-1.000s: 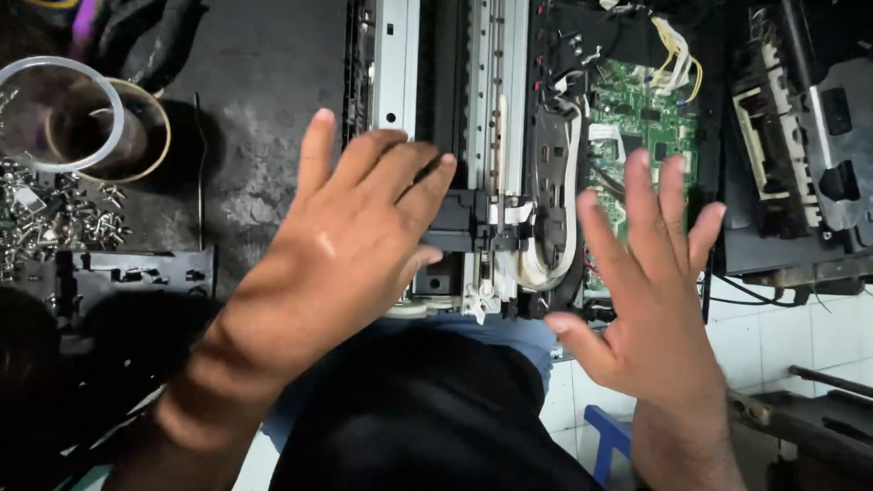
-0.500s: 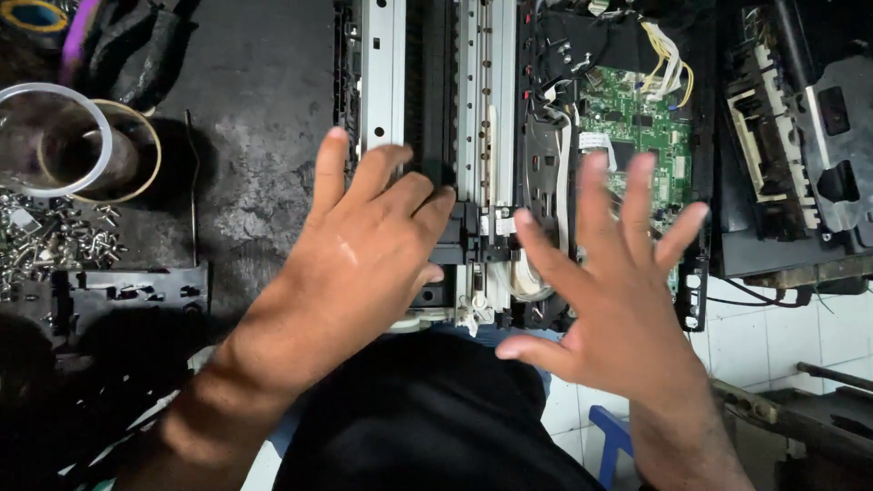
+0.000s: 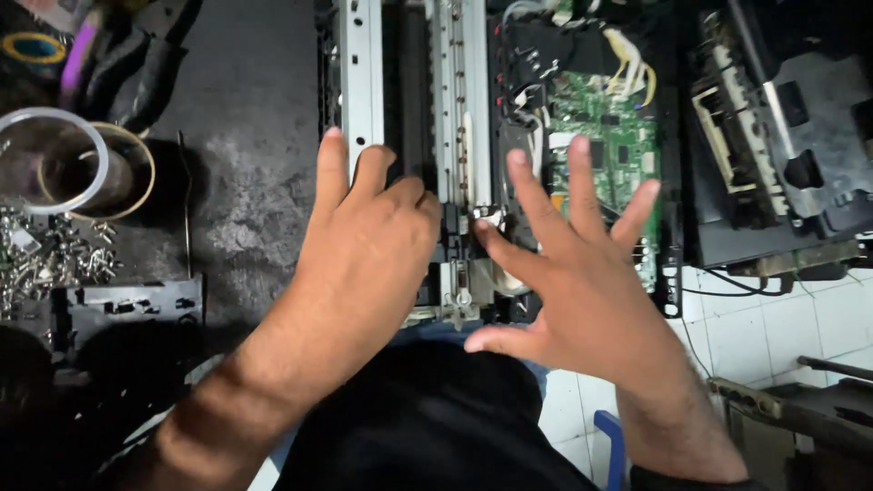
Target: The person works on a disassembled electronic device, likely a printer, placed on their lap. They manipulate the internal components, specifically handling a green circuit board and connecting or adjusting white ribbon cables and other wires.
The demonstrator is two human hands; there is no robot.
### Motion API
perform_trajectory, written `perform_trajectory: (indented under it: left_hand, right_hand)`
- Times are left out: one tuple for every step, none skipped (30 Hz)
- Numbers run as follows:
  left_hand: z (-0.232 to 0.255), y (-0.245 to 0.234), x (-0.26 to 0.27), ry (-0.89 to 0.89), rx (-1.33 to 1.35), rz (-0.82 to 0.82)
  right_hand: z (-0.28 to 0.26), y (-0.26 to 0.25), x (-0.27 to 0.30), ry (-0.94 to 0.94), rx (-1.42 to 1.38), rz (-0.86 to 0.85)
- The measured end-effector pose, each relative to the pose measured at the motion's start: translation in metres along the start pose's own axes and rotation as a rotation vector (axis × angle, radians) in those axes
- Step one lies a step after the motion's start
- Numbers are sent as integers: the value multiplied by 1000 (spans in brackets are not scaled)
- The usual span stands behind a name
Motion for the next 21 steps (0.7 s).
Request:
perform_trajectory:
  left_hand:
    - [0,1,1,-14,-30,32]
    - [-2,2,2,-33,-63,63]
    - [-4,0,3,-32,-71,75]
    - [-5,1,4,-24,-81,39]
    - [-6,2,4,-17,-90,2]
    - [-5,-1,2,-26,-99,8]
    - [-3,-3,0,-20,-80,22]
    - [0,-5,-1,-10,-56,28]
    - [-3,-9,-5,-13,-62,27]
    - [-3,-6,-10,8,-47,-76]
    - [-2,-2,-15,28,-32,-179]
    - [-4,2,-22,32,-28,-182]
    - [-8,3,-29,9,-59,-127]
    - [-13,2,-37,-19,-96,-66]
    - [-17,13,-50,-17,-98,-62]
    - [-24,16,-61,-68,-148,52]
    - [-31,19,-71,-119,-199,166]
    - [-39,34,-87,-124,-200,165]
    - [-46,36,-99,-142,-230,353]
    - [-52,40,-109,-159,-258,537]
    - [-58,45,-122,-162,-259,531]
  right_hand:
    - [0,2,4,3,-1,3]
    - [0,4,5,1,-4,9]
    - [-3,2,15,0,4,21]
    - [-5,-4,23,-17,-107,107]
    - [-6,-10,32,-35,-218,193]
    - [-5,-10,40,-46,-215,200]
    - [-2,-16,49,-45,-236,313]
    - [-1,-20,61,-37,-263,421]
    - [-1,-21,64,-42,-267,424]
    - [2,-26,71,-3,-288,490]
    - [5,-31,79,37,-309,556]
    - [11,-27,82,43,-309,553]
    - [15,-25,86,28,-291,571]
    - [21,-24,87,6,-270,596]
    - [23,-23,87,6,-267,600]
    - [25,-22,88,11,-278,606]
    - [27,-21,88,16,-288,612]
    - [28,-21,89,12,-290,611]
    - [29,-21,88,8,-293,603]
    - [29,-20,89,7,-300,594]
    - [29,-19,90,6,-305,590]
Point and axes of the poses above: each hand's wrist, its own x-axis away from the middle knuckle, its own y-axis out of the palm, z = x × y, the point moved 7 cm from there along -x, towards the middle knuckle, and after that the axes turned 5 degrees about -x, right-handed, at the moved point
